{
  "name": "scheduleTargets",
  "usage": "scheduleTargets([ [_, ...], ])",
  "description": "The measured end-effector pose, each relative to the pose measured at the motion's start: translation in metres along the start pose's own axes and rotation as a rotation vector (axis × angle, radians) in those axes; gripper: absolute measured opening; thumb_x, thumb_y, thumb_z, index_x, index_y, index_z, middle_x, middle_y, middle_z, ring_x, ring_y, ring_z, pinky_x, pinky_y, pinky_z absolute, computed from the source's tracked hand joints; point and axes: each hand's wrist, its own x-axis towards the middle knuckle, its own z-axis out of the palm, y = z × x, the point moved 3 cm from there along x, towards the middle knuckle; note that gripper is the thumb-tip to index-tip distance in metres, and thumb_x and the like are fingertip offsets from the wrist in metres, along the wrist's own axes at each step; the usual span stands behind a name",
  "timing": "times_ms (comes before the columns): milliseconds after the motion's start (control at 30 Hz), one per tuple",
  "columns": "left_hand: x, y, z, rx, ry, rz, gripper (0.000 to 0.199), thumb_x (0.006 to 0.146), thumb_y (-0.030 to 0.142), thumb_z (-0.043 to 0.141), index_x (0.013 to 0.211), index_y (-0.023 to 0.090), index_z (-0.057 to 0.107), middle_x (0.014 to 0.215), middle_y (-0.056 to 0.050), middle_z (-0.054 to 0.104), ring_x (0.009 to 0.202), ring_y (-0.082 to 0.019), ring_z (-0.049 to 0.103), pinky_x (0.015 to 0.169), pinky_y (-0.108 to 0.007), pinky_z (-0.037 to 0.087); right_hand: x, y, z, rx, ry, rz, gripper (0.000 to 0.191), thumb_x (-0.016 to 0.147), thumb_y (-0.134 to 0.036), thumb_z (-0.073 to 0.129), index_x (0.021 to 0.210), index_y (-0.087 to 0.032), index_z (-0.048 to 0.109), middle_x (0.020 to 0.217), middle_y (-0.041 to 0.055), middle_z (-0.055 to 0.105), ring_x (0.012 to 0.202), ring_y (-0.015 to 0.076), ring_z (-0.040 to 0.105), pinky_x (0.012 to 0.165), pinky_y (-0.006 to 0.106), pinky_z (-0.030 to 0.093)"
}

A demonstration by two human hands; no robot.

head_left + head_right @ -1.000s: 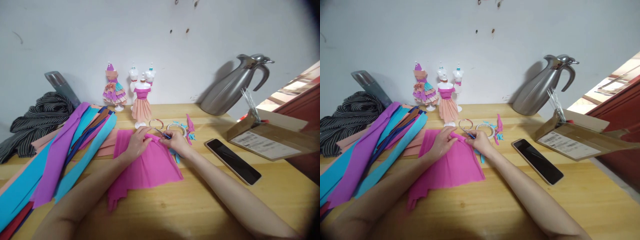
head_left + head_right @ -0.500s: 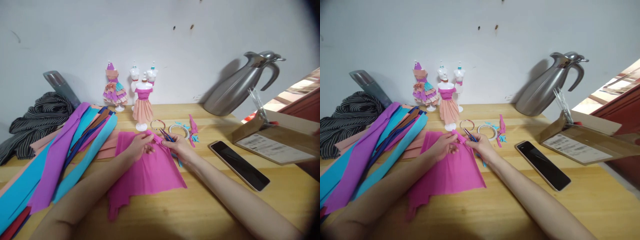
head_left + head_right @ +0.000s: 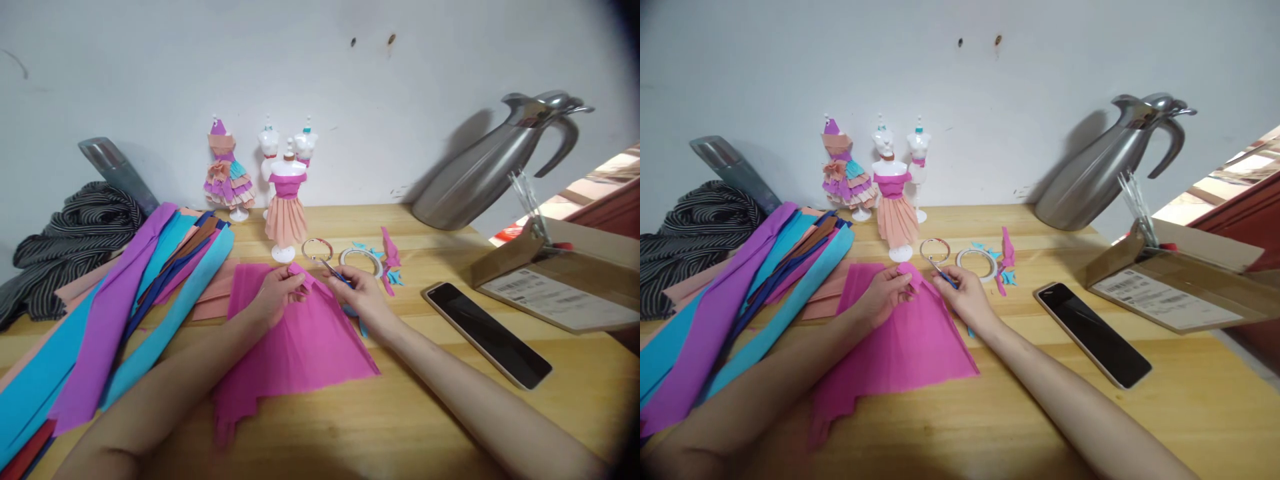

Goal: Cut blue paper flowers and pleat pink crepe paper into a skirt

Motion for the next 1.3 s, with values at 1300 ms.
scheduleTargets([
  [1300,0.005,-0.005,-0.004,-0.158,-0.08,-0.022,0.013,0.063,0.017,0.076,0.07,0.013,0.065,0.066,-0.002,0.068,0.061,-0.011,0.06,0.062,-0.025,0.045,-0.005,-0.021,-0.037,-0.169,-0.38,0.165,0.042,0.086,-0.056,0.049,0.07,-0.018,0.056,0.054,-0.0045,0.038,0.044,0.0085,0.028,0.042,0.025,0.019],
])
